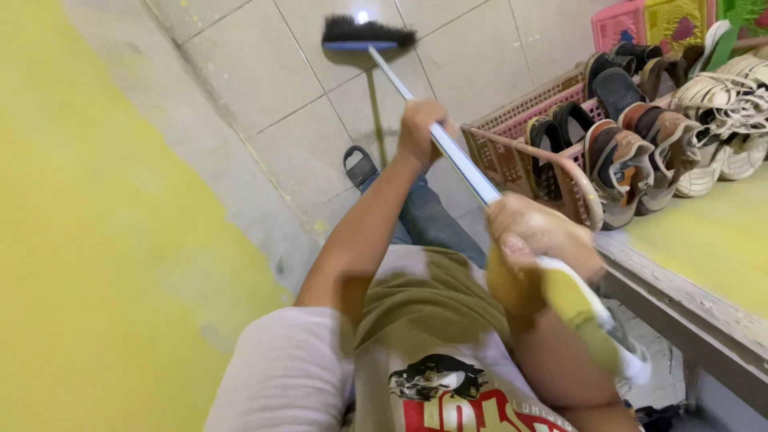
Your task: The person sweeps yellow dust and debris from a tiled floor using a broom.
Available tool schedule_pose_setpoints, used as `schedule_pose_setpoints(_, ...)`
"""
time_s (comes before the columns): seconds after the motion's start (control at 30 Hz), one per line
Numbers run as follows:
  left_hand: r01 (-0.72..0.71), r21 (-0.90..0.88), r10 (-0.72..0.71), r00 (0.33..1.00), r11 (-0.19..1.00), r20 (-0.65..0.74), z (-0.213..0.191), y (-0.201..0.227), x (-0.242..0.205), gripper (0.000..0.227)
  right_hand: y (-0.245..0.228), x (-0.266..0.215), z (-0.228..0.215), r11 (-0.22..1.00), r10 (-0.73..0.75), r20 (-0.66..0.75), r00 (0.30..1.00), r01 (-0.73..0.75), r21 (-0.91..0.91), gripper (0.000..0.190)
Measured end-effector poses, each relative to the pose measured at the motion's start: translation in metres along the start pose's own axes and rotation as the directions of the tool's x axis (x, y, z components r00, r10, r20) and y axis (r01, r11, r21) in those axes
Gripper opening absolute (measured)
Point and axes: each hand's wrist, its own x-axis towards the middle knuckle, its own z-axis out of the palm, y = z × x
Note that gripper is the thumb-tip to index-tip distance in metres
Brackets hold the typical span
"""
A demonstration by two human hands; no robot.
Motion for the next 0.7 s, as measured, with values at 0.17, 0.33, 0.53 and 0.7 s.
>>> schedule_pose_setpoints(0.17, 0.057, 0.028, -0.057, 0.998, 0.998, 0.0, 0.005, -0.003, -0.032, 0.025, -0.01, -0.012, -0.004, 0.983, 0.18, 0.02, 0.983, -0.181, 0.028, 0.029)
schedule_pose_setpoints(0.33, 0.024, 0.011, -0.024, 1.0, 1.0, 0.0, -0.002, 0.059, -0.09, 0.025, -0.061, -0.016, -0.009, 0.956, 0.259, 0.059, 0.964, -0.264, 0.126, 0.035)
schedule_pose_setpoints(0.53, 0.041, -0.014, -0.041, 0.999, 0.999, 0.007, -0.002, 0.063, -0.081, 0.027, -0.066, -0.006, -0.024, 0.972, 0.211, 0.04, 0.977, -0.214, 0.093, 0.034)
schedule_pose_setpoints(0.7, 0.085, 0.138, -0.081, 0.996, 0.987, -0.037, 0.0, 0.03, -0.05, 0.023, -0.04, -0.01, -0.052, 0.972, 0.177, 0.205, 0.963, -0.203, 0.117, 0.019)
